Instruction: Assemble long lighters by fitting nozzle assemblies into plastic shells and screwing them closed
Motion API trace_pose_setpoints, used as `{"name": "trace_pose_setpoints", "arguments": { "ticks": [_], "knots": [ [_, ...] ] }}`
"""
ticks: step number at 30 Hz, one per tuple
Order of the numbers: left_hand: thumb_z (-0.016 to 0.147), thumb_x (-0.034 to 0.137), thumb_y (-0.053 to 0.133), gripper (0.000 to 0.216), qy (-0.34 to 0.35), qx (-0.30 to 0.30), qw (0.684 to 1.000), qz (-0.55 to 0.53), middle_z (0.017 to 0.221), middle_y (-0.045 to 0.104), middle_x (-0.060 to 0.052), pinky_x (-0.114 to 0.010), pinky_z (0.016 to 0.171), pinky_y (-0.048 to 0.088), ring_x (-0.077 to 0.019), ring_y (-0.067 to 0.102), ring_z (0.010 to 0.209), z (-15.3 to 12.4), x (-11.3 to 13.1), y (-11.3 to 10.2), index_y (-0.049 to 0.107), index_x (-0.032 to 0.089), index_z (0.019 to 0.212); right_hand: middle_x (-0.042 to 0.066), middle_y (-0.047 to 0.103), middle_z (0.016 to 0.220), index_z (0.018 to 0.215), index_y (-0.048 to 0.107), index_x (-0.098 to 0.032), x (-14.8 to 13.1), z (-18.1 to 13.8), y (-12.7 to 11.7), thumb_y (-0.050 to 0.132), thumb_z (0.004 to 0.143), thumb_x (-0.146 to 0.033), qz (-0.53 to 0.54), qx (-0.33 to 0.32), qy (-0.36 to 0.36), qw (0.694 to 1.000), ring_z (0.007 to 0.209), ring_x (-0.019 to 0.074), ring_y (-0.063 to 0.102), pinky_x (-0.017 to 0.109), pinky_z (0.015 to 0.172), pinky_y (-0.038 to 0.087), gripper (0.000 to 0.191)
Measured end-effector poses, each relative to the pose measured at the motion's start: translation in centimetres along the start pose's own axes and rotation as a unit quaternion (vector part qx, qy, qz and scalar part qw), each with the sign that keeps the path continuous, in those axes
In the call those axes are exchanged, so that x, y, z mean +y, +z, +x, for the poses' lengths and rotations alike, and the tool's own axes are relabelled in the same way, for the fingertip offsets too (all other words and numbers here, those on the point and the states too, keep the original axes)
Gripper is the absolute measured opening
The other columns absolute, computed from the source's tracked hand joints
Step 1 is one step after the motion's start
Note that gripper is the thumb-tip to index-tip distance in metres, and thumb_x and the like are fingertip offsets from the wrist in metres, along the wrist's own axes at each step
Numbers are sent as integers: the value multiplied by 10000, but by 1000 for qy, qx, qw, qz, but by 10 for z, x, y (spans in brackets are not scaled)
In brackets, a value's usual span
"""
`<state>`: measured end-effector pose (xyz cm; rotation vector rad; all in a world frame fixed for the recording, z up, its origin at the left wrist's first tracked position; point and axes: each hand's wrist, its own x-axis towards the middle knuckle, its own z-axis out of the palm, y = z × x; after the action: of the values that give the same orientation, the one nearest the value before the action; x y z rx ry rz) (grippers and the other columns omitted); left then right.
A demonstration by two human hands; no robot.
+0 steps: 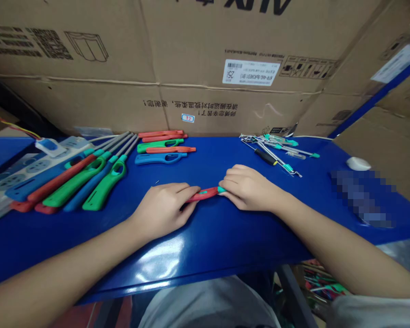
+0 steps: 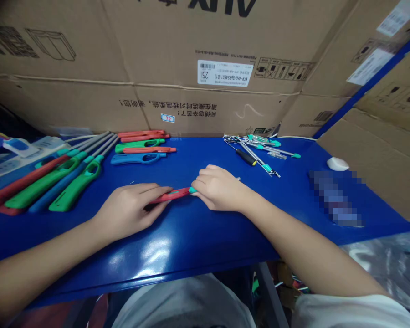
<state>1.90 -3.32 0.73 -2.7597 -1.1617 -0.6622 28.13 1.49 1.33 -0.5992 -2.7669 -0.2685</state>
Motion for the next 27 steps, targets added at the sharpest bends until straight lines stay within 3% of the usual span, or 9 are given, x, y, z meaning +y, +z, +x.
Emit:
{"name": "trace_pose_setpoints", "arguments": {
  "ticks": [4,8,14,21,27],
  "knots": [
    [1012,362,555,293,8,17,1000,-9,1014,760,-26,-288,611,515,-191,732,763,2,-3,-4,703,217,1220,83,682,801,951,707,-122,4,0,-7,477,1040,-293,39,1,24,999,758,199,546,329,753,365,299],
    [1025,337,539,282,27,34,999,-20,1101,765,-35,-286,671,549,-198,756,860,2,-4,-6,706,203,1209,85,720,878,1011,710,-132,6,-1,-16,519,1030,-347,40,5,19,999,810,210,587,335,765,373,288],
    [1013,302,563,245,43,59,997,-31,1093,788,-42,-285,752,564,-199,764,918,0,-2,0,718,178,1157,80,666,774,864,692,-127,-1,0,-13,439,1055,-313,-2,-16,6,1000,734,204,538,332,731,348,367],
    [1033,328,523,275,40,24,999,-28,1077,782,-34,-297,702,565,-201,760,874,0,-4,6,719,183,1158,75,640,764,840,651,-135,-3,2,-3,467,1033,-303,28,-72,29,997,723,199,521,329,727,334,315],
    [1009,475,558,502,-7,-53,998,-20,1210,712,-90,-374,828,588,-262,708,1028,0,-4,5,580,200,1429,57,644,852,884,604,-173,8,1,-11,550,978,-279,107,-128,114,979,805,199,553,314,759,371,152]
  ]
}}
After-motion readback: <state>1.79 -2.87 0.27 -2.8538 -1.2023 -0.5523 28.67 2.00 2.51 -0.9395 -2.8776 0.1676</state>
